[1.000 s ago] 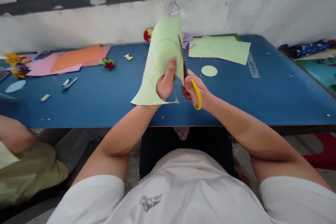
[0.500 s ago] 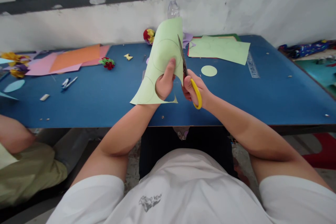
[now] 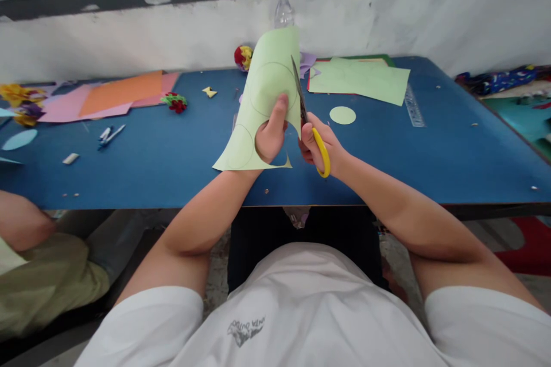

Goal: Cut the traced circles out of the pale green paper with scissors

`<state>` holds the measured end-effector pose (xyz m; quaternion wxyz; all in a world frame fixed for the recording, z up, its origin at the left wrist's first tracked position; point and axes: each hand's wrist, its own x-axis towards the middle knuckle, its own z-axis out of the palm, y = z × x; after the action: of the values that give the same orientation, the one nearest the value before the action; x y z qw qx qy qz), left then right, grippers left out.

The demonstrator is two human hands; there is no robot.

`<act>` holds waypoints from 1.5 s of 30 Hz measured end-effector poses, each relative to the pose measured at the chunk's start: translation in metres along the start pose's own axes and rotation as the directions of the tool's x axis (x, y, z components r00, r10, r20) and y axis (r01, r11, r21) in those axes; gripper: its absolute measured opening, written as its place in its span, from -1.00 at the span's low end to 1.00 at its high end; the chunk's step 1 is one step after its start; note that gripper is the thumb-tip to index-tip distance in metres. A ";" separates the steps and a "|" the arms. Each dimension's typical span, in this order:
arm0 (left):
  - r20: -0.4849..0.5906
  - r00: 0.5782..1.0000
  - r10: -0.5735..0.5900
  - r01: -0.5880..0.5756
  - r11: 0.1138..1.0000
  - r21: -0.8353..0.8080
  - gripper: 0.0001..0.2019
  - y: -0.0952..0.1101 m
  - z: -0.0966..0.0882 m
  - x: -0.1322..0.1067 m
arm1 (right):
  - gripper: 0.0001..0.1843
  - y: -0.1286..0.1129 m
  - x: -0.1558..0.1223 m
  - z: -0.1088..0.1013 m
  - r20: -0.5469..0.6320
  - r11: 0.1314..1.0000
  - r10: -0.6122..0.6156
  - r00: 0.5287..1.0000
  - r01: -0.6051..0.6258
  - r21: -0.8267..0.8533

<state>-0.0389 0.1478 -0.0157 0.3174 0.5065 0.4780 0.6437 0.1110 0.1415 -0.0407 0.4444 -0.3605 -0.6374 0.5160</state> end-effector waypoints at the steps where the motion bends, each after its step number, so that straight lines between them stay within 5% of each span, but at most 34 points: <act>1: 0.001 1.000 -0.007 0.007 1.000 0.002 -0.44 0.002 0.000 0.000 | -0.07 0.000 0.000 0.000 -0.002 1.000 0.007 1.000 -0.007 -0.012; 19: -0.051 0.998 -0.042 0.043 0.999 0.018 -0.44 0.016 0.000 -0.004 | -0.04 -0.008 0.002 -0.003 0.015 0.996 -0.010 1.000 0.011 -0.093; 45: 0.020 0.999 -0.046 0.047 0.996 -0.070 -0.63 0.002 -0.009 0.005 | -0.08 -0.007 0.000 -0.004 -0.016 0.991 -0.056 0.998 0.054 -0.125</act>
<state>-0.0482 0.1488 -0.0123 0.3542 0.4895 0.4637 0.6480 0.1151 0.1415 -0.0337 0.4412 -0.3747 -0.6737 0.4594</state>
